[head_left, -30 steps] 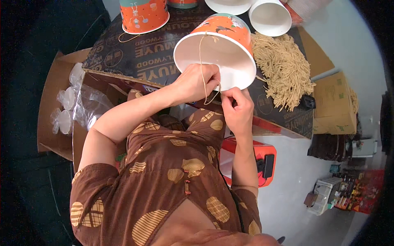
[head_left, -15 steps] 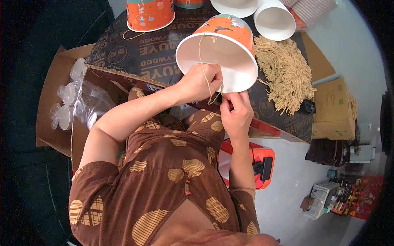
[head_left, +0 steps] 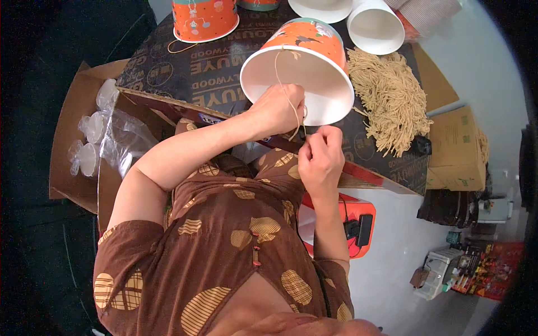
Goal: Attach handles to paper buckets by threading string through pre-punched holes.
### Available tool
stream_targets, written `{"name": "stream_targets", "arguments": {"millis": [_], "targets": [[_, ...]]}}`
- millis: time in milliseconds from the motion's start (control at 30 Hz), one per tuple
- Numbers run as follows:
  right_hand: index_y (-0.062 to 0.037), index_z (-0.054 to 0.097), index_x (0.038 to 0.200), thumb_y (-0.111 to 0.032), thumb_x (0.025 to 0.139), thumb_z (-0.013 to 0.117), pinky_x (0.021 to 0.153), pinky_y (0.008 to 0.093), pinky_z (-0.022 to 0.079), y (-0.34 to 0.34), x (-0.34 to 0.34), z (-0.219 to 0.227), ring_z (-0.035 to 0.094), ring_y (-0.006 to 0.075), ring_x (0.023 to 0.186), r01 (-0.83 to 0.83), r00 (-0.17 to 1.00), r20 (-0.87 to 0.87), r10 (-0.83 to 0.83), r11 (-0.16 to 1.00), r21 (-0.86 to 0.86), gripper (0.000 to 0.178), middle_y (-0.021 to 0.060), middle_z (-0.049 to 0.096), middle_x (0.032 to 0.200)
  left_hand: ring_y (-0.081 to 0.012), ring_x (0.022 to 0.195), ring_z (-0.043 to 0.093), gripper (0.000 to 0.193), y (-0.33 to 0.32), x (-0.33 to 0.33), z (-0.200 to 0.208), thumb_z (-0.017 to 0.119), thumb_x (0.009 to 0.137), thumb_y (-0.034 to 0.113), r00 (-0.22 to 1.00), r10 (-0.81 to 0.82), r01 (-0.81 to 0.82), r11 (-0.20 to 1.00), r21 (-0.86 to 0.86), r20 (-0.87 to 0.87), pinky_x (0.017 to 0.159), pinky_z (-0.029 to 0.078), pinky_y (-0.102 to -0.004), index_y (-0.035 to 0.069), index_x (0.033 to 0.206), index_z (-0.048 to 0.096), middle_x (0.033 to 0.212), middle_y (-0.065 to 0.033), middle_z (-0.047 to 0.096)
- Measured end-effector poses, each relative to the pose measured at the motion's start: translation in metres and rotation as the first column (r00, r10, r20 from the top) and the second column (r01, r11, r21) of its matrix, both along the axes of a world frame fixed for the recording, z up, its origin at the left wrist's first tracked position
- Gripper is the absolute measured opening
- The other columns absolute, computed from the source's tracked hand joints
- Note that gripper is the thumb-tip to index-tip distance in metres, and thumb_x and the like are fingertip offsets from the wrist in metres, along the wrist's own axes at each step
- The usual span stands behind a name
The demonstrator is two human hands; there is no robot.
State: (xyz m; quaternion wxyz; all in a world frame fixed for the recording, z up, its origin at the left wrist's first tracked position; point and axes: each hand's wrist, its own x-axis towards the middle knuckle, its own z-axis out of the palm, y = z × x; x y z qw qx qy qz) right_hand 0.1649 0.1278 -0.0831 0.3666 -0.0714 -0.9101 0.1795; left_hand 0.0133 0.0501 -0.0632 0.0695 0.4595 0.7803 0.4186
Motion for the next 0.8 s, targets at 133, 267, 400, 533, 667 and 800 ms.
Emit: {"name": "stream_targets", "arguments": {"millis": [133,267,400,533,667,800], "targets": [[-0.0011,0.054,0.077,0.005,0.062,0.067,0.068,0.0407,0.048,-0.005,-0.001,0.008,0.055,0.032,0.085,0.046,0.998,-0.05,-0.036,0.974,0.221,0.021,0.0158,0.055,0.104,-0.036,0.065,0.064,0.01,0.003,-0.003,-0.002,0.062,0.072,0.004,0.997,-0.046,0.046,0.999,-0.003,-0.059,0.059,0.049,-0.0429,-0.005,0.069,0.06,0.067,-0.0222,0.061],[-0.0003,0.054,0.079,0.005,0.063,0.067,0.072,0.0406,0.048,0.002,0.001,0.01,0.055,0.0324,0.087,0.026,0.999,0.018,-0.03,0.974,0.225,0.021,0.0162,0.055,0.11,-0.0383,0.067,0.063,0.011,0.0,-0.009,0.014,0.061,0.073,0.006,0.989,-0.148,0.145,0.984,-0.106,-0.026,0.06,0.049,-0.043,-0.005,0.07,0.061,0.07,-0.0235,0.062],[-0.0002,0.054,0.08,0.005,0.064,0.067,0.072,0.0413,0.048,0.005,0.003,0.008,0.055,0.0323,0.086,0.01,1.0,0.01,-0.012,0.984,0.179,0.021,0.0153,0.055,0.107,-0.0267,0.055,0.061,0.014,0.0,-0.007,0.029,0.064,0.075,0.011,0.973,-0.162,0.195,0.959,-0.208,0.164,0.051,0.047,-0.0375,-0.003,0.071,0.061,0.061,-0.0158,0.061],[0.0,0.055,0.08,0.005,0.064,0.067,0.071,0.0418,0.048,0.006,0.003,0.006,0.054,0.0324,0.086,0.007,1.0,-0.003,-0.006,0.99,0.142,0.02,0.0148,0.056,0.106,-0.0095,0.044,0.051,0.015,0.001,-0.004,0.023,0.067,0.077,0.013,0.823,-0.094,0.215,0.964,-0.155,0.56,0.039,0.036,-0.0262,0.001,0.07,0.061,0.054,-0.004,0.056],[0.0001,0.055,0.08,0.005,0.065,0.067,0.072,0.0419,0.048,0.007,0.003,0.007,0.054,0.0324,0.086,-0.01,1.0,0.007,0.009,0.993,0.12,0.02,0.0146,0.056,0.105,-0.0074,0.041,0.048,0.015,0.003,-0.006,0.018,0.067,0.078,0.011,0.759,-0.117,0.23,0.969,-0.095,0.641,0.036,0.03,-0.0221,0.002,0.068,0.061,0.052,-0.0019,0.054],[-0.0002,0.056,0.081,0.004,0.067,0.067,0.072,0.0418,0.048,0.007,0.002,0.006,0.055,0.0326,0.087,-0.008,1.0,-0.01,0.009,0.995,0.1,0.018,0.0147,0.056,0.105,-0.0056,0.041,0.045,0.015,0.005,-0.003,0.016,0.065,0.08,0.011,0.747,-0.183,0.262,0.965,-0.029,0.639,0.037,0.029,-0.0213,0.004,0.067,0.061,0.051,0.0002,0.052]]}}
